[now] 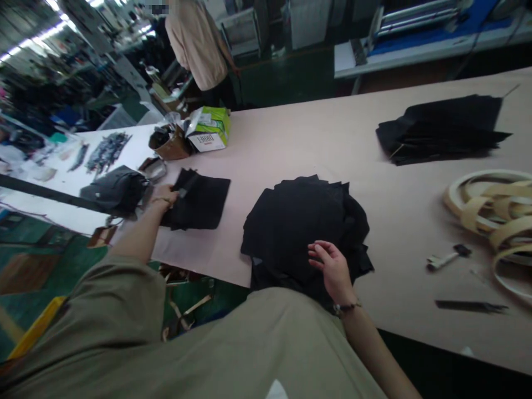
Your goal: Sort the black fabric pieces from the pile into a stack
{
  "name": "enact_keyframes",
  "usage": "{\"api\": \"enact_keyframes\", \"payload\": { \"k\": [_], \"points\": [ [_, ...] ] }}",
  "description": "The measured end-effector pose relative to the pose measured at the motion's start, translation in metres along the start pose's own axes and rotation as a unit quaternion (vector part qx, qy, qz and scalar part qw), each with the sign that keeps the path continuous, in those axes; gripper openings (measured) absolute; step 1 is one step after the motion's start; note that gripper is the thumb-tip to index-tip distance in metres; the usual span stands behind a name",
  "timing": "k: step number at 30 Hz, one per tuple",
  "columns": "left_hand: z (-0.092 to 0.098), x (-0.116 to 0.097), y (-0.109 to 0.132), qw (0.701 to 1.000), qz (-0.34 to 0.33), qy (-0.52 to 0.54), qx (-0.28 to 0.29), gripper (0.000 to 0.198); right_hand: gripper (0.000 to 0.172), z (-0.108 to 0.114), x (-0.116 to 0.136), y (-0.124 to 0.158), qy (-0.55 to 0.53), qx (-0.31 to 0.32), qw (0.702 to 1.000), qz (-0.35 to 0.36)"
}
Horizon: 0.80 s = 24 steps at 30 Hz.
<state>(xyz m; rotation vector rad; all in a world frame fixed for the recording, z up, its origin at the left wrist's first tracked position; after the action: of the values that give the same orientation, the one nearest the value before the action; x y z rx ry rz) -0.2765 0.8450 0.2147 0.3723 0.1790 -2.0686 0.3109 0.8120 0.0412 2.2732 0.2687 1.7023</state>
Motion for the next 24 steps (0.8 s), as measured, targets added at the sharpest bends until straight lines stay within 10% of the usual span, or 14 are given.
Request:
{"api": "enact_keyframes", "payload": {
  "k": [3, 6, 9, 14, 18, 24],
  "points": [
    [0.074, 0.042, -0.048, 0.985, 0.083, 0.037, -0.149, 0.033, 0.031, 0.047, -0.016, 0.0, 0.021, -0.088, 0.996, -0.011],
    [0.096, 0.049, -0.074, 0.973, 0.088, 0.031, -0.213, 0.029, 0.029, 0.081, -0.031, 0.007, 0.033, -0.164, 0.986, -0.021],
    [0.066, 0.037, -0.094, 0.976, 0.039, -0.042, -0.21, 0.027, 0.026, 0.092, -0.04, 0.015, 0.05, -0.204, 0.977, -0.028],
    [-0.054, 0.022, -0.1, 0.991, -0.021, -0.112, -0.065, 0.033, 0.03, 0.073, -0.038, 0.015, 0.084, -0.19, 0.978, -0.025],
    [-0.131, -0.022, -0.019, 0.987, -0.124, -0.098, -0.02, 0.043, 0.032, 0.04, -0.03, 0.007, 0.104, -0.141, 0.984, -0.007],
    [-0.218, -0.096, 0.243, 0.934, -0.306, -0.013, 0.186, 0.035, 0.033, -0.04, -0.053, -0.014, 0.113, 0.051, 0.992, -0.008]
  ]
}}
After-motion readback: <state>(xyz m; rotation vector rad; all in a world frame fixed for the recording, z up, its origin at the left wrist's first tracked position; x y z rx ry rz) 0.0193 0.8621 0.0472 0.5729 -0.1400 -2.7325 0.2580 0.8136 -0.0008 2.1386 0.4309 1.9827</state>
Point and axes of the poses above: each hand's wrist, its own y-axis away from the middle knuckle, its own z-axis out of the back of the hand, x = y × z, the point moved 10 cm from there along -y, towards the middle knuckle, and after that the axes turned 14 degrees about z, right-handed, at the moved point
